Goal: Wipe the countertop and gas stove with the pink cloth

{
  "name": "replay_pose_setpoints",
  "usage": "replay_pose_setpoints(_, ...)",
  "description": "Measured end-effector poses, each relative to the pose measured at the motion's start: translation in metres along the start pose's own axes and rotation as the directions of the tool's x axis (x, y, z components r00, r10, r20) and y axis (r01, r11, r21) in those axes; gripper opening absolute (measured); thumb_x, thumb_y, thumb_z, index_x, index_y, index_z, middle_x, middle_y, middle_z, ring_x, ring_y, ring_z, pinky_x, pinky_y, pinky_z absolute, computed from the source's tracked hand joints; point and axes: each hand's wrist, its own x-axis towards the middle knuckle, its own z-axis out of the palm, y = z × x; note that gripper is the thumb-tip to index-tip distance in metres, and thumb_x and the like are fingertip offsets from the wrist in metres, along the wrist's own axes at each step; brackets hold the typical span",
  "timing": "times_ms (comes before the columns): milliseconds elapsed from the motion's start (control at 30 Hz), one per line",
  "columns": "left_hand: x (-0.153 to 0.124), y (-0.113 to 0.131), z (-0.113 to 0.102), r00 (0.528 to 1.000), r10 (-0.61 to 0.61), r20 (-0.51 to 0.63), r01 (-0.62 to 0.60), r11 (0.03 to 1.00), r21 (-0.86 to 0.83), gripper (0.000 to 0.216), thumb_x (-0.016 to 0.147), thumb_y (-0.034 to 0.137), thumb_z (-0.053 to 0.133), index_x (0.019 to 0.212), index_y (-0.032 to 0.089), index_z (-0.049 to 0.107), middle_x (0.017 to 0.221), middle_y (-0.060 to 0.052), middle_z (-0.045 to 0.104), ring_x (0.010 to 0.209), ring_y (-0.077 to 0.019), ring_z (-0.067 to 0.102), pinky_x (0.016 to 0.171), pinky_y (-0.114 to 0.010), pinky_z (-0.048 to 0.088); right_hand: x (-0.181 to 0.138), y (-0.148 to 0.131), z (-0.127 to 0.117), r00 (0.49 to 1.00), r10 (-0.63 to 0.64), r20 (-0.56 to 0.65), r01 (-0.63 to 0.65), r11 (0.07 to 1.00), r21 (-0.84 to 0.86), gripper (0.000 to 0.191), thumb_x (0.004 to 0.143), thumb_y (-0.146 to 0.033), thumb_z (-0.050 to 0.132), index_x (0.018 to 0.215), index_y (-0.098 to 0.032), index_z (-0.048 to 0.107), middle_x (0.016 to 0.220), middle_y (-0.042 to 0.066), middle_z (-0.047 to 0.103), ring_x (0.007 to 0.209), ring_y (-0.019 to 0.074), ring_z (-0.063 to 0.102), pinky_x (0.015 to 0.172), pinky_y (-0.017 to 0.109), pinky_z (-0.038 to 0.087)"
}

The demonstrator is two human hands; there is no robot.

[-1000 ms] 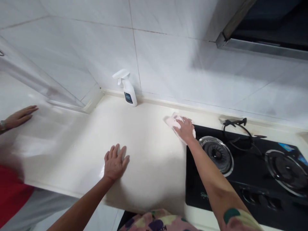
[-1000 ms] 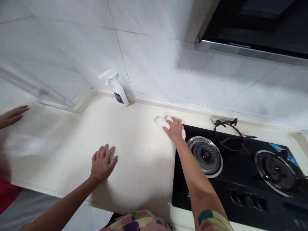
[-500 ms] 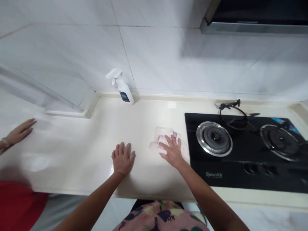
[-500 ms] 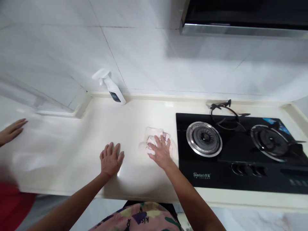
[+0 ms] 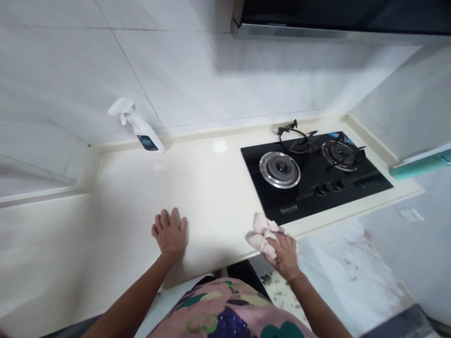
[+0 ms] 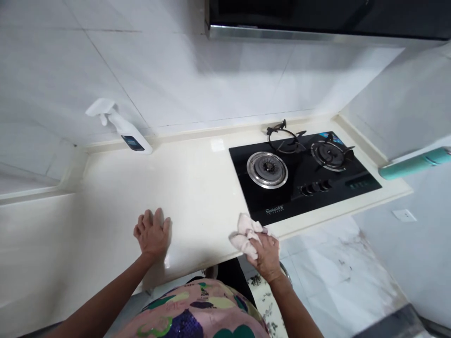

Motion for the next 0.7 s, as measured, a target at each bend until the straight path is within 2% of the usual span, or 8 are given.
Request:
replay_pose_setpoints(67, 0.001, 0.0, 0.0, 1.0, 0.014, -0.018, -0.014, 1.0, -0.002, 0.066, 0.104, 0.055, 0.033, 0.154, 0.017, 0.052, 0.171, -0.024, 0.031, 0.159, -0.0466, 0.021, 0.122, -0.07, 0.024, -0.009, 0.027, -0.004, 0.98, 0.196, -0.017, -0.197, 0.979, -0.047, 0.039, 0.083, -0.046, 0.068, 0.118, -0.028, 0.073, 0.136, 0.014, 0.065, 0.124, 0.0386, 0.055, 0.105, 0.054, 0.04)
replay_pose_setpoints(133, 0.001, 0.0, 0.001, 0.999, 0.023, -0.042, -0.023, 1.0, 0.005, 0.065, 0.105, 0.055, 0.032, 0.153, 0.016, 0.054, 0.169, -0.025, 0.034, 0.159, -0.0468, 0.023, 0.121, -0.07, 0.026, -0.013, 0.057, -0.014, 0.903, 0.425, -0.063, -0.429, 0.901, -0.061, 0.041, 0.085, -0.048, 0.064, 0.12, -0.026, 0.072, 0.136, 0.017, 0.063, 0.125, 0.0401, 0.053, 0.103, 0.055, 0.042)
replay_pose_setpoints(267, 0.001, 0.0, 0.002, 0.996, 0.044, -0.073, -0.043, 0.999, 0.021, 0.062, 0.104, 0.052, 0.036, 0.151, 0.016, 0.055, 0.166, -0.025, 0.038, 0.158, -0.0466, 0.025, 0.119, -0.07, 0.029, -0.001, 0.11, -0.046, 0.556, 0.8, -0.227, -0.798, 0.59, 0.121, 0.058, 0.091, -0.057, 0.049, 0.131, -0.018, 0.067, 0.132, 0.024, 0.061, 0.12, 0.0404, 0.057, 0.098, 0.054, 0.049)
replay_pose_setpoints(333, 0.002, 0.001, 0.001, 0.997, 0.042, -0.057, -0.04, 0.998, 0.039, 0.062, 0.104, 0.051, 0.036, 0.152, 0.015, 0.055, 0.166, -0.025, 0.038, 0.158, -0.0462, 0.025, 0.12, -0.069, 0.029, 0.016, 0.125, -0.06, 0.472, 0.817, -0.331, -0.803, 0.553, 0.22, 0.066, 0.091, -0.063, 0.046, 0.135, -0.017, 0.065, 0.134, 0.025, 0.06, 0.125, 0.0411, 0.056, 0.102, 0.054, 0.048)
replay_pose_setpoints(433, 0.002, 0.005, -0.002, 1.0, 0.003, -0.005, -0.003, 0.996, 0.084, 0.061, 0.105, 0.047, 0.035, 0.153, 0.014, 0.054, 0.167, -0.026, 0.035, 0.158, -0.0453, 0.023, 0.122, -0.066, 0.028, 0.057, 0.13, -0.069, 0.58, 0.706, -0.405, -0.671, 0.697, 0.253, 0.071, 0.088, -0.068, 0.049, 0.138, -0.019, 0.064, 0.151, 0.021, 0.052, 0.137, 0.0412, 0.048, 0.111, 0.056, 0.042)
replay_pose_setpoints(500, 0.002, 0.007, -0.005, 1.0, -0.019, 0.022, 0.016, 0.994, 0.107, 0.061, 0.105, 0.047, 0.035, 0.154, 0.014, 0.053, 0.167, -0.026, 0.035, 0.159, -0.0441, 0.023, 0.124, -0.063, 0.027, 0.091, 0.12, -0.065, 0.639, 0.7, -0.317, -0.656, 0.712, 0.251, 0.069, 0.091, -0.067, 0.047, 0.14, -0.021, 0.064, 0.156, 0.019, 0.048, 0.141, 0.0403, 0.043, 0.114, 0.058, 0.038)
replay_pose_setpoints(633, 0.002, 0.01, -0.008, 0.999, -0.03, 0.032, 0.026, 0.992, 0.12, 0.061, 0.105, 0.048, 0.036, 0.155, 0.017, 0.052, 0.169, -0.022, 0.035, 0.159, -0.0415, 0.023, 0.125, -0.062, 0.026, 0.15, 0.073, -0.045, 0.602, 0.778, -0.18, -0.762, 0.627, 0.163, 0.059, 0.1, -0.06, 0.038, 0.144, -0.029, 0.062, 0.16, 0.015, 0.045, 0.147, 0.0407, 0.035, 0.115, 0.069, 0.029)
replay_pose_setpoints(700, 0.001, 0.011, -0.008, 0.999, -0.036, 0.036, 0.031, 0.992, 0.12, 0.061, 0.105, 0.048, 0.036, 0.155, 0.017, 0.052, 0.169, -0.022, 0.034, 0.159, -0.0416, 0.022, 0.125, -0.062, 0.026, 0.163, 0.042, -0.035, 0.659, 0.725, -0.199, -0.72, 0.685, 0.11, 0.055, 0.101, -0.056, 0.041, 0.144, -0.03, 0.062, 0.162, 0.014, 0.044, 0.148, 0.0415, 0.032, 0.114, 0.07, 0.027)
